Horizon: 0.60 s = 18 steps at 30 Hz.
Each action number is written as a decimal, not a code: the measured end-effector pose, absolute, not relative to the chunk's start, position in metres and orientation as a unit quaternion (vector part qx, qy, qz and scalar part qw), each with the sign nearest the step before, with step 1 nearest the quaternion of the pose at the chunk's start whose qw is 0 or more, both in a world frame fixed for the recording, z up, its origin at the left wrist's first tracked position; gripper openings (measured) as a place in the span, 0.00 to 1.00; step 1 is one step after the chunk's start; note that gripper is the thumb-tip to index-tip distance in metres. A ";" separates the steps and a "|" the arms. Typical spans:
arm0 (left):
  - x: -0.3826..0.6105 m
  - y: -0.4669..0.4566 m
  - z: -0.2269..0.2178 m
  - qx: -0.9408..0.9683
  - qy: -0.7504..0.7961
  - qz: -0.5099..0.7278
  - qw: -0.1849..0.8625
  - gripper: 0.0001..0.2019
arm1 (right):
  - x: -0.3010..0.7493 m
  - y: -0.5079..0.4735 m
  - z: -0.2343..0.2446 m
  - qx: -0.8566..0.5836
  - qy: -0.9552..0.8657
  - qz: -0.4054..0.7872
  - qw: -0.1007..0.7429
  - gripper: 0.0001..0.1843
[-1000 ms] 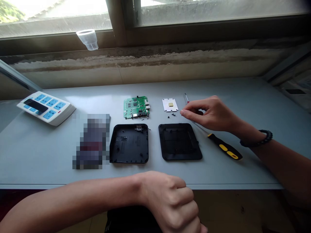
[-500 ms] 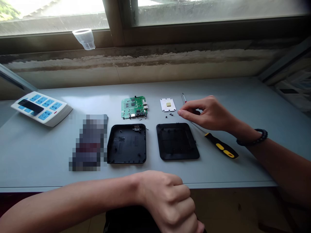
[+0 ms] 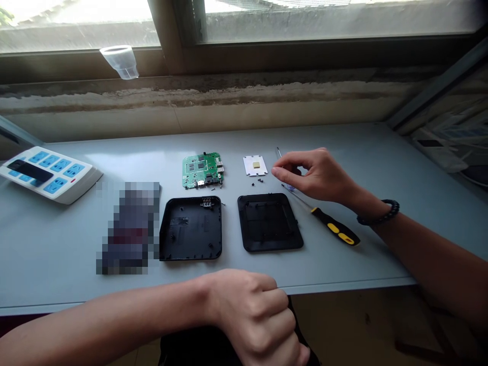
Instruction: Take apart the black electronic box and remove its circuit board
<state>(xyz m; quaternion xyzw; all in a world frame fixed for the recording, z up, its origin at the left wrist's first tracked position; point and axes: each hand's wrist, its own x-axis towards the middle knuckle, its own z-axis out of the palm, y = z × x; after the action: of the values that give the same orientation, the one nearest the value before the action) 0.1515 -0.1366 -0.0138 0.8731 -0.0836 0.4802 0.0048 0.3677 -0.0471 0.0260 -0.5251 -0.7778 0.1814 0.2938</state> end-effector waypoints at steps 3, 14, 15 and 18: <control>0.151 -0.136 -0.013 0.875 -0.083 0.477 0.003 0.25 | 0.369 -0.045 0.025 -0.535 -0.767 0.177 0.305 0.14; 0.152 -0.138 -0.015 0.867 -0.078 0.493 -0.003 0.25 | 0.372 -0.038 0.020 -0.553 -0.750 0.160 0.326 0.14; 0.152 -0.138 -0.015 0.867 -0.078 0.492 -0.003 0.25 | 0.373 -0.037 0.019 -0.555 -0.748 0.160 0.326 0.14; 0.151 -0.137 -0.014 0.870 -0.081 0.487 0.001 0.25 | 0.375 -0.036 0.018 -0.559 -0.745 0.163 0.326 0.13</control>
<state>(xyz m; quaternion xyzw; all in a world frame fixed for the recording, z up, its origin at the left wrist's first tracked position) 0.1511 -0.1373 -0.0140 0.8696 -0.0811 0.4870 0.0011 0.3749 -0.0359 0.0176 -0.5585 -0.7453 0.1627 0.3256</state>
